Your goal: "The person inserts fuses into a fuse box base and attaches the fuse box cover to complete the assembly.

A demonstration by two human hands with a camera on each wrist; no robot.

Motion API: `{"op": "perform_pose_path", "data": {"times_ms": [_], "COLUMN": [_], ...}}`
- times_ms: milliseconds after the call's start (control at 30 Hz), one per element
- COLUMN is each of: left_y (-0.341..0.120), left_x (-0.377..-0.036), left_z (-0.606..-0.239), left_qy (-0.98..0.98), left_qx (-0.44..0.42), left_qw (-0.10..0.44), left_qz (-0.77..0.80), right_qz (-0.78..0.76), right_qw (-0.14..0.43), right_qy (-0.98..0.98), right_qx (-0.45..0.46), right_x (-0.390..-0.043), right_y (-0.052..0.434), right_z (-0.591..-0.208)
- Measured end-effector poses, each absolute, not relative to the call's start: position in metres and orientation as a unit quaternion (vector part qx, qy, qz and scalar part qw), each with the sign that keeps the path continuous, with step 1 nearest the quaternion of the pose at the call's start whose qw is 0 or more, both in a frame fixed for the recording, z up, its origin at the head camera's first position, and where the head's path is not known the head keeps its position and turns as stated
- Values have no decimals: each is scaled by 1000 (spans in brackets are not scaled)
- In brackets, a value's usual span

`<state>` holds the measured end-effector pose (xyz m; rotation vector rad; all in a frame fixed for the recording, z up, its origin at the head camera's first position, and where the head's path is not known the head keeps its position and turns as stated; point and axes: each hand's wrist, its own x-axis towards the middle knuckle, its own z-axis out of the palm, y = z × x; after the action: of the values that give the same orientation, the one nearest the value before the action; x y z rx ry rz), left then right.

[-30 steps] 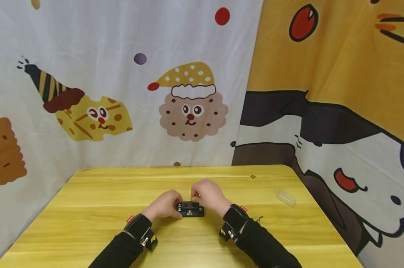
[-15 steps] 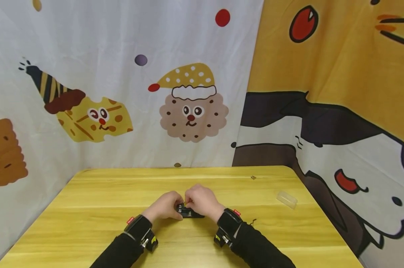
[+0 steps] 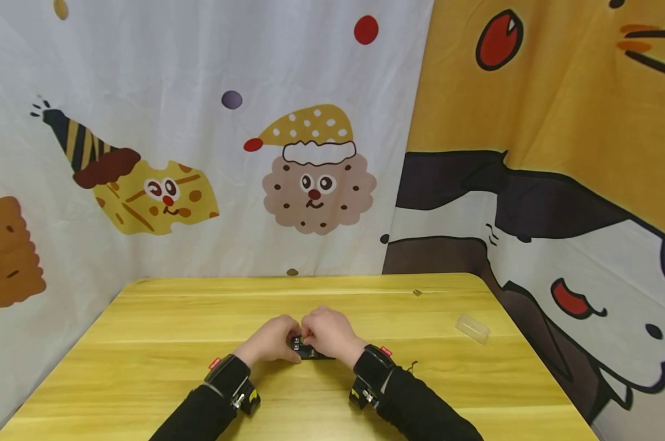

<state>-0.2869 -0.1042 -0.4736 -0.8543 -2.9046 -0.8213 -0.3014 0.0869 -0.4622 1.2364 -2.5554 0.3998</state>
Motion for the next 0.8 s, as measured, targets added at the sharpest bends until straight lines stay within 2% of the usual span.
{"op": "perform_pose_path", "data": {"times_ms": [800], "left_y": [-103], "left_x": [-287], "left_z": [-473], "left_qy": [-924], "left_qx": [-277], "left_qw": [4], "left_qz": [-263], "right_qz": [142], "right_qw": [129], "right_qy": [-898], "right_qx": [397], "right_x": [-294], "right_y": [81], "right_z": [-463]}}
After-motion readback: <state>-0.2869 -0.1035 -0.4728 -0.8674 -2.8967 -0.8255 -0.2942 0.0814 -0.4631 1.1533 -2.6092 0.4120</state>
